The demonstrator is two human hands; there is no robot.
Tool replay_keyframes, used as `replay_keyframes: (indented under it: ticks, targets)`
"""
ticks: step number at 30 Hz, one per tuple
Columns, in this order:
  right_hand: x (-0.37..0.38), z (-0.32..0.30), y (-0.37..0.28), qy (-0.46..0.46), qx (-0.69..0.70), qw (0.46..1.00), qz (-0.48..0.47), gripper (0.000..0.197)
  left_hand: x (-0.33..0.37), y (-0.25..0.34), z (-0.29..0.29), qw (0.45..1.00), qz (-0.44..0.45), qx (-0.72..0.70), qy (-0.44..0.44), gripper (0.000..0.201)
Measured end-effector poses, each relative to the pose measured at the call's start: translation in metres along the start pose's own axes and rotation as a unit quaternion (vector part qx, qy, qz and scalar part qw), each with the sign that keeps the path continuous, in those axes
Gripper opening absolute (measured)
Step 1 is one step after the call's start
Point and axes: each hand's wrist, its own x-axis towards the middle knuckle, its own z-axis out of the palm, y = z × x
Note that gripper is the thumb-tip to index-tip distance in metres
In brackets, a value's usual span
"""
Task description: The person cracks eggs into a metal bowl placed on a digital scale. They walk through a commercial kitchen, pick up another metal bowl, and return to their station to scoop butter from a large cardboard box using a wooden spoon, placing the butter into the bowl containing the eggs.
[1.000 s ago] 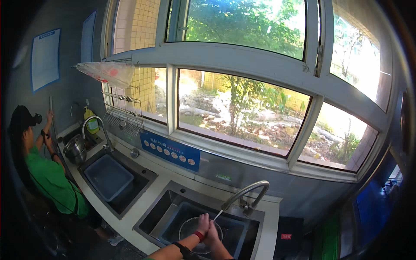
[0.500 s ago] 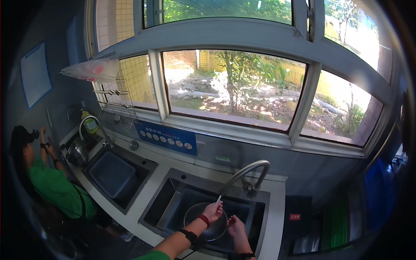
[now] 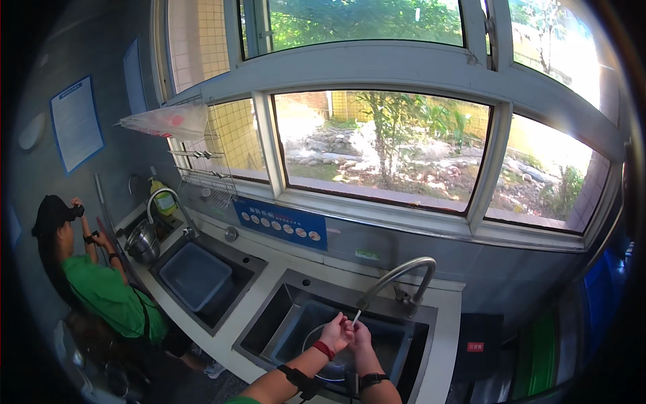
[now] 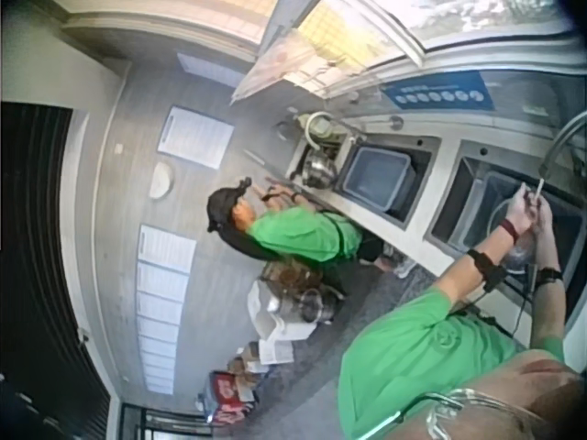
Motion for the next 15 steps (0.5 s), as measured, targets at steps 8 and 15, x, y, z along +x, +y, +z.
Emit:
replay_keyframes:
  ticks: [8,15]
  targets:
    - [-0.006,-0.007,0.01,0.023,-0.296,0.955,0.01,0.024,0.038,0.002,-0.046,0.988,0.116,0.045,-0.086,0.035]
    - [-0.036,-0.037,-0.011,-0.021,-0.32,0.947,-0.007,0.019,0.033,-0.017,-0.022,0.965,0.053,0.245,-0.082,0.016]
